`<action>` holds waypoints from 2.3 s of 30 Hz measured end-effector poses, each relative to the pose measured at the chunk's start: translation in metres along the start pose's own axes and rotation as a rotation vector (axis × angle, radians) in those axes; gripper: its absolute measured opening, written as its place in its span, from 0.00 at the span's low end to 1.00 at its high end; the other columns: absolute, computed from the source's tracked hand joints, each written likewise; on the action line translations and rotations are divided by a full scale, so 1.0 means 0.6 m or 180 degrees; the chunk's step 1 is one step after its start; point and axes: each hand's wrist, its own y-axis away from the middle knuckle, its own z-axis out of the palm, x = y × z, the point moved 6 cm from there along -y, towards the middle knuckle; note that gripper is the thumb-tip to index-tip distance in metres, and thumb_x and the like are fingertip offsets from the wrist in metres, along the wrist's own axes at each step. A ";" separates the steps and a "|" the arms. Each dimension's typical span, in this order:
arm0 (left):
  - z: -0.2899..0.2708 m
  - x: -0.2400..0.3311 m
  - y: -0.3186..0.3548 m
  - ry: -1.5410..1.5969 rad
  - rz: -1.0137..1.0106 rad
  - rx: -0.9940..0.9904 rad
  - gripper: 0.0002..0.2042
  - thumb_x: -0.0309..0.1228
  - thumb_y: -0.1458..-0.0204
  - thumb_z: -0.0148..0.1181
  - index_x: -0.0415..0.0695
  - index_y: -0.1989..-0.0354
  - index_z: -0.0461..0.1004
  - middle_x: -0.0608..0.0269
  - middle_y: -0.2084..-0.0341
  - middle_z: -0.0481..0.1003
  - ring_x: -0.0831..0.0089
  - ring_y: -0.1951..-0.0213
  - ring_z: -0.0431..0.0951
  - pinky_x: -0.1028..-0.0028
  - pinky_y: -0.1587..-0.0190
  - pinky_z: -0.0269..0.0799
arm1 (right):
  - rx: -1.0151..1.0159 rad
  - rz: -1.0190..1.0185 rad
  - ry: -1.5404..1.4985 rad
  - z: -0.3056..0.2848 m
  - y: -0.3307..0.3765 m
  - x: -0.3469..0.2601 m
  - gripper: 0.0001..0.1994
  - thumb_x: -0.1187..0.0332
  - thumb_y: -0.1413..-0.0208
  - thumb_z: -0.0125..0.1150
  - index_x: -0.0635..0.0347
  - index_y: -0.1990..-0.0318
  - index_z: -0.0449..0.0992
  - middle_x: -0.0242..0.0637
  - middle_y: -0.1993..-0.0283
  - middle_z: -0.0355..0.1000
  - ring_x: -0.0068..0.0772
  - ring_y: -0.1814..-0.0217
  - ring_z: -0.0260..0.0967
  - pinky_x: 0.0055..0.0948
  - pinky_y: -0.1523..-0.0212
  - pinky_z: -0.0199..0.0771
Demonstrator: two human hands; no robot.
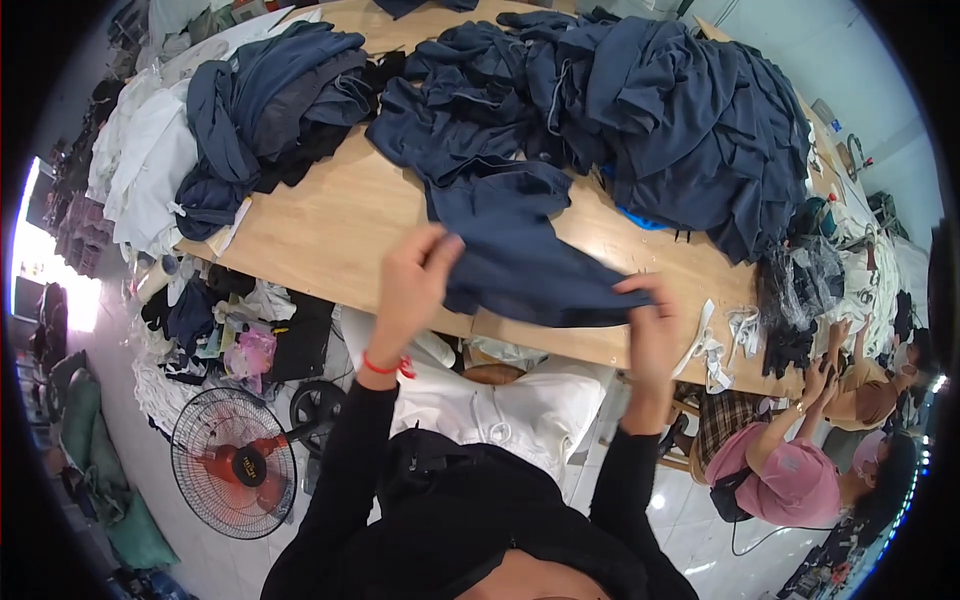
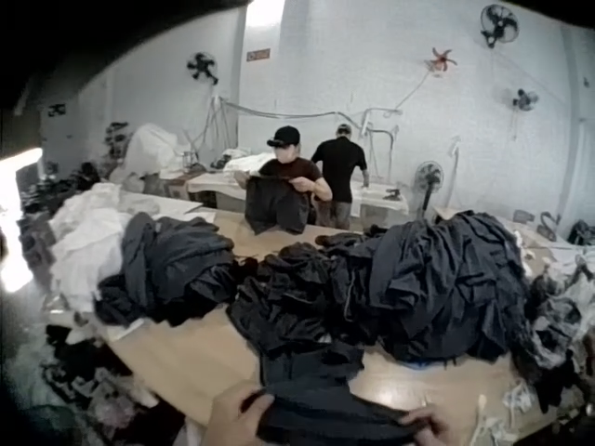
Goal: Inspecting athletic shorts and trimming loose threads using snips in a factory setting.
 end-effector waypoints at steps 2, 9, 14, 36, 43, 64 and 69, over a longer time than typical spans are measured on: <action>-0.044 0.055 -0.032 0.1059 -0.0108 0.0256 0.08 0.30 0.25 0.66 0.37 0.54 0.84 0.75 0.68 0.79 0.88 0.66 0.72 0.79 0.65 0.66 | 0.0276 -0.0414 -0.0535 -0.033 -0.005 -0.079 0.17 0.89 0.38 0.54 0.68 0.47 0.84 0.38 0.48 0.82 0.24 0.42 0.79 0.26 0.35 0.78; -0.009 0.177 -0.194 -0.0167 0.0126 -0.0115 0.14 0.35 0.26 0.68 0.33 0.50 0.86 0.72 0.63 0.84 0.85 0.60 0.79 0.79 0.56 0.74 | 0.0234 -0.0358 -0.0626 0.031 -0.119 -0.168 0.13 0.82 0.25 0.59 0.71 0.37 0.81 0.43 0.40 0.83 0.24 0.43 0.81 0.21 0.41 0.80; -0.034 0.284 -0.200 0.0912 0.0906 0.0634 0.13 0.34 0.29 0.73 0.34 0.51 0.87 0.75 0.68 0.81 0.87 0.65 0.73 0.80 0.60 0.70 | 0.0709 -0.1316 -0.1386 -0.013 -0.128 -0.224 0.16 0.80 0.22 0.57 0.68 0.32 0.78 0.43 0.36 0.82 0.29 0.38 0.83 0.31 0.38 0.86; 0.164 -0.225 -0.133 -0.1061 0.0195 -0.0370 0.50 0.44 0.42 0.83 0.27 0.20 0.61 0.31 0.23 0.65 0.43 0.29 0.76 0.55 0.26 0.73 | 0.0189 -0.0016 0.2104 -0.058 0.144 0.125 0.21 0.66 0.28 0.70 0.66 0.33 0.82 0.52 0.37 0.85 0.46 0.42 0.87 0.41 0.43 0.91; 0.217 -0.317 -0.140 -0.1662 0.0233 -0.0088 0.42 0.35 0.41 0.80 0.25 0.24 0.66 0.28 0.30 0.75 0.36 0.29 0.76 0.54 0.25 0.71 | 0.0285 0.0234 0.1808 -0.071 0.138 0.130 0.19 0.66 0.27 0.68 0.66 0.35 0.81 0.53 0.40 0.85 0.51 0.39 0.85 0.43 0.40 0.86; 0.176 0.112 -0.046 0.0423 -0.0028 -0.2512 0.21 0.29 0.34 0.75 0.32 0.39 0.76 0.62 0.54 0.83 0.79 0.55 0.80 0.78 0.52 0.75 | 0.0375 -0.0510 -0.0249 0.038 0.030 -0.023 0.38 0.83 0.36 0.68 0.53 0.19 0.65 0.42 0.41 0.80 0.28 0.42 0.80 0.30 0.40 0.82; 0.142 0.076 -0.071 0.0475 -0.0044 -0.1291 0.19 0.32 0.29 0.73 0.29 0.41 0.77 0.63 0.54 0.82 0.78 0.54 0.78 0.76 0.48 0.75 | 0.0177 -0.0550 0.0207 0.050 0.009 0.025 0.23 0.86 0.43 0.64 0.66 0.39 0.84 0.40 0.53 0.83 0.34 0.49 0.82 0.31 0.42 0.82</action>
